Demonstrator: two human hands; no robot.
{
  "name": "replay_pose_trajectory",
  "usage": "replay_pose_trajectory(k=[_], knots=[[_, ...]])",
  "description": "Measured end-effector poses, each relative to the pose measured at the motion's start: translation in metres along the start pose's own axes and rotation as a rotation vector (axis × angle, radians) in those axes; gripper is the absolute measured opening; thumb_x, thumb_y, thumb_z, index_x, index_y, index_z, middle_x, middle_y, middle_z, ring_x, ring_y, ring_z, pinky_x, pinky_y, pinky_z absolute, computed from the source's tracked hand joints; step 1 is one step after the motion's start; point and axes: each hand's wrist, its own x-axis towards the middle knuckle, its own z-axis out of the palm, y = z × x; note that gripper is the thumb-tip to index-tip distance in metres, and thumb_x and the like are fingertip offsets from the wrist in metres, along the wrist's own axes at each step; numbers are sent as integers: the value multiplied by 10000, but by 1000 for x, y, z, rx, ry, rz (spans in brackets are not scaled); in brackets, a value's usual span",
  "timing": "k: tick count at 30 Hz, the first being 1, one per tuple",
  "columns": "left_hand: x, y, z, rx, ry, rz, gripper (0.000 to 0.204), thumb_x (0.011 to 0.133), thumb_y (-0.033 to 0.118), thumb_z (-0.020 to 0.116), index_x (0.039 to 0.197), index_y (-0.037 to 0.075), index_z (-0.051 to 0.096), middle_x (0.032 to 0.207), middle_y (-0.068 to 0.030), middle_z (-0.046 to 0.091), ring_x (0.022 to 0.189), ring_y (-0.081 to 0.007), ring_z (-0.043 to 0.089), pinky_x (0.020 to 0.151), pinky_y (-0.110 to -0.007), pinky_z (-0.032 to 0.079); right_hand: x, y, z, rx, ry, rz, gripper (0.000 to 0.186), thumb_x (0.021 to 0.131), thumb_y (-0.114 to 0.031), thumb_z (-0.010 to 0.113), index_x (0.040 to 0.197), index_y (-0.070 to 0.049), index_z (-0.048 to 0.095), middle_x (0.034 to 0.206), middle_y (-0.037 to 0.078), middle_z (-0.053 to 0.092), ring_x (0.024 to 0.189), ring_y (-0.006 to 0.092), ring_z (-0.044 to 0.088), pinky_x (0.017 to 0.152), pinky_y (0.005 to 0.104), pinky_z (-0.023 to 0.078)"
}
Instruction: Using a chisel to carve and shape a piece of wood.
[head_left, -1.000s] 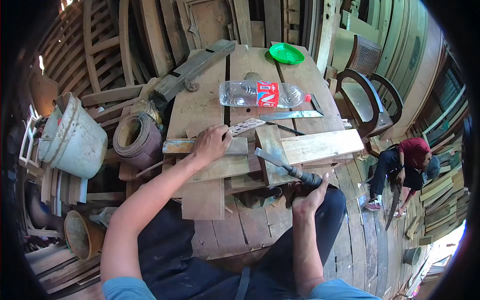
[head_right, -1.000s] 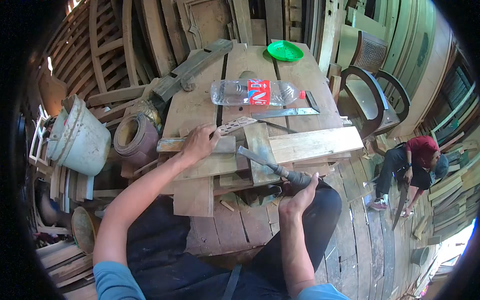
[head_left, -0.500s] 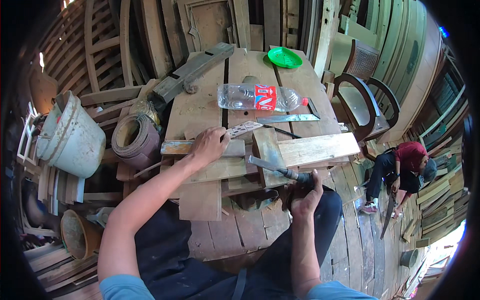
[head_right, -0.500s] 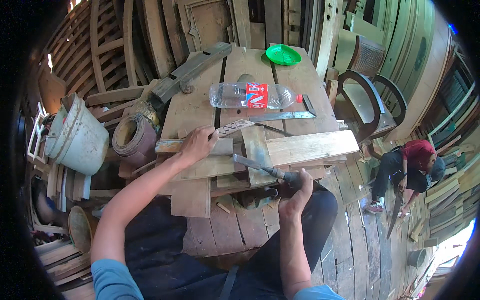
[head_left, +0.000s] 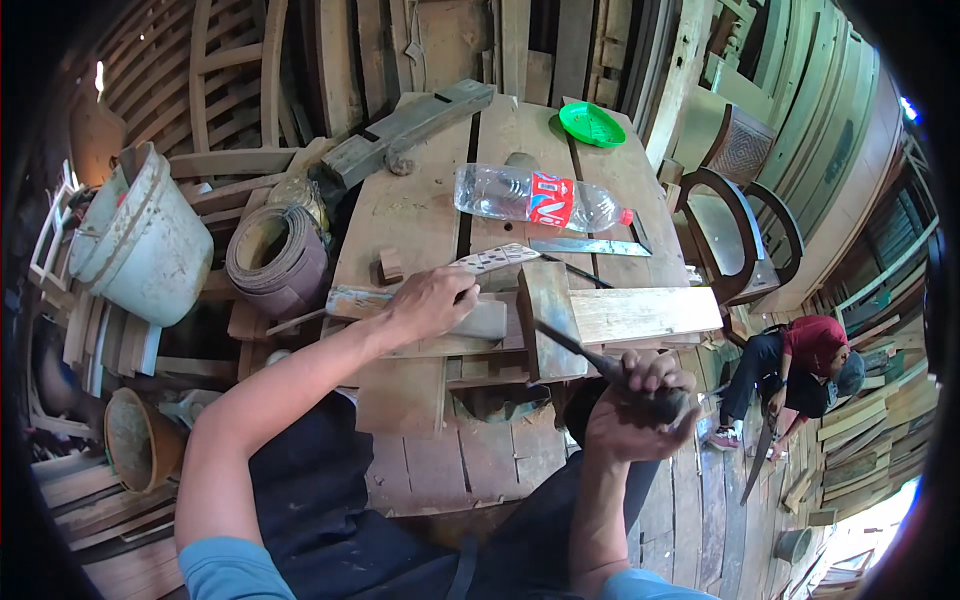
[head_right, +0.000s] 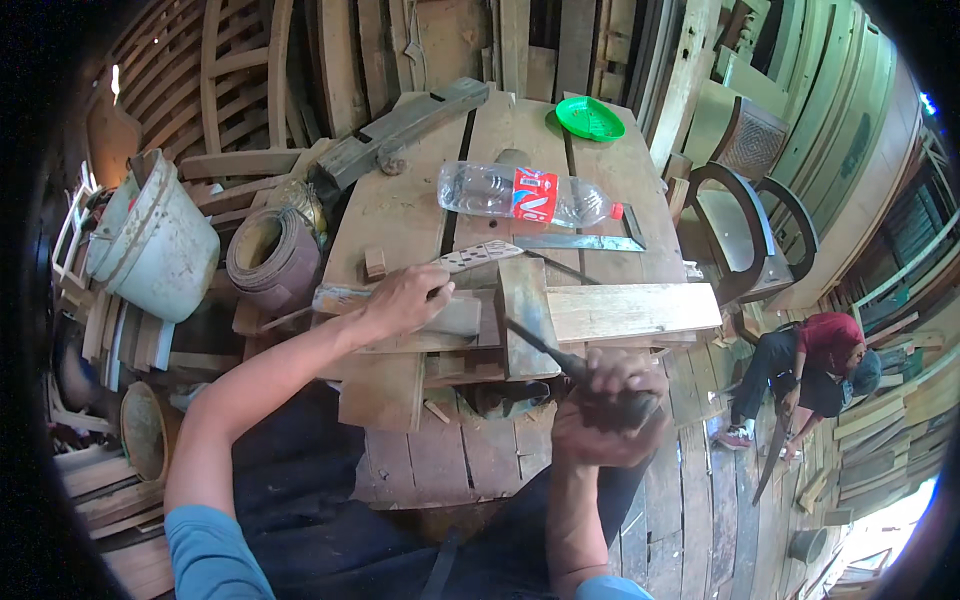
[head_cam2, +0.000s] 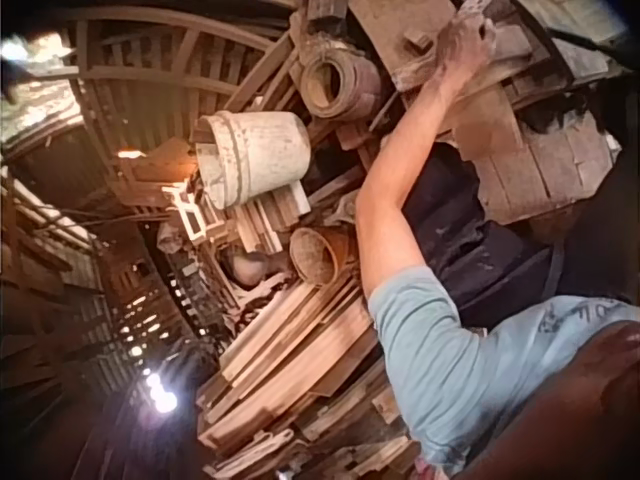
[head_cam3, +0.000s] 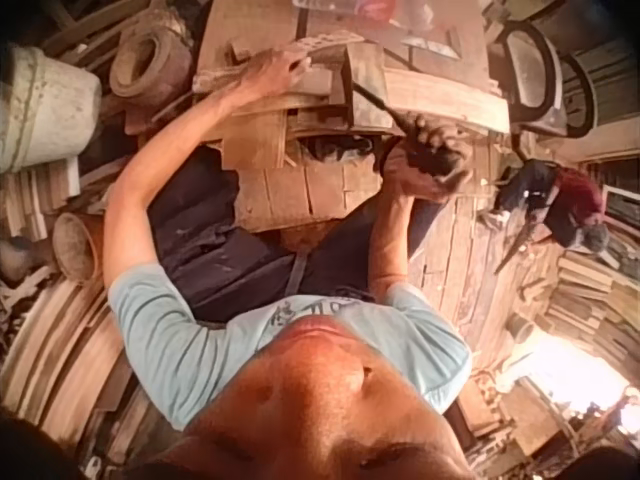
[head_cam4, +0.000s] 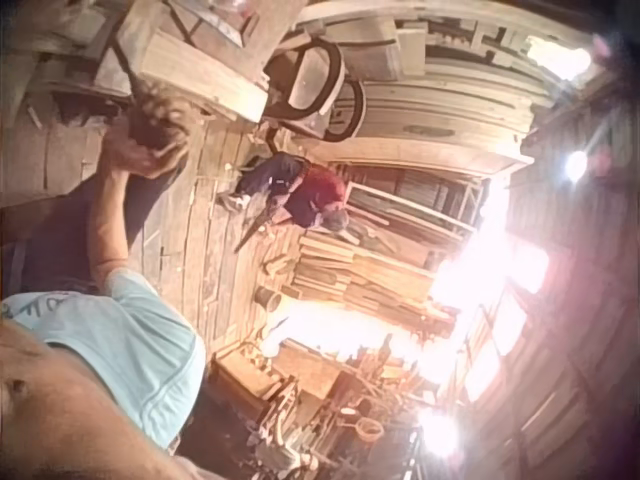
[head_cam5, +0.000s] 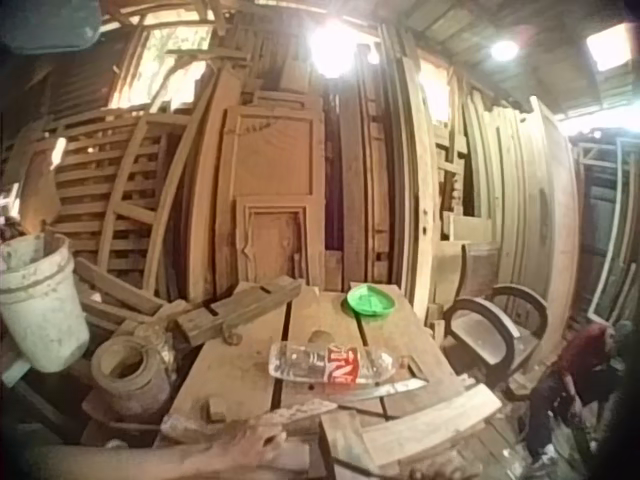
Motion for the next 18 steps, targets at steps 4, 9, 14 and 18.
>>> replay_pose_trajectory(k=[4, 9, 14, 18], knots=[[-2, 0, 0, 3, 14, -24, 293, 938, 238, 536, 806, -20, 579, 860, -237, 628, 867, -430, 614, 784, -511, 483, -30, 22, 11, -270, -298, -103, 470, 951, -480, 429, 780, -53, 526, 774, 89, 454, 740, 225, 439, 741, 404, 377], [-3, -3, 4, -10, 45, -9, 296, 936, 238, 539, 808, -24, 586, 869, -244, 633, 877, -435, 613, 791, -512, 483, -55, 50, 10, -440, -466, -105, 391, 878, -345, 597, 688, -4, 578, 673, 112, 554, 601, 242, 507, 644, 413, 400], [-4, 3, -1, -14, 51, -24, 264, 931, 205, 545, 820, -30, 592, 874, -248, 634, 876, -437, 613, 779, -507, 488, -62, 45, 2, -532, -812, -86, 254, 780, -213, 568, 676, 18, 588, 680, 141, 578, 590, 276, 544, 648, 419, 421], [-2, 7, -2, -15, 26, -44, 256, 928, 191, 548, 826, -39, 596, 876, -246, 637, 862, -435, 619, 763, -503, 492, -66, 47, 1, -591, -904, -109, 198, 743, -190, 576, 670, -5, 573, 680, 117, 577, 583, 267, 542, 634, 410, 411]])
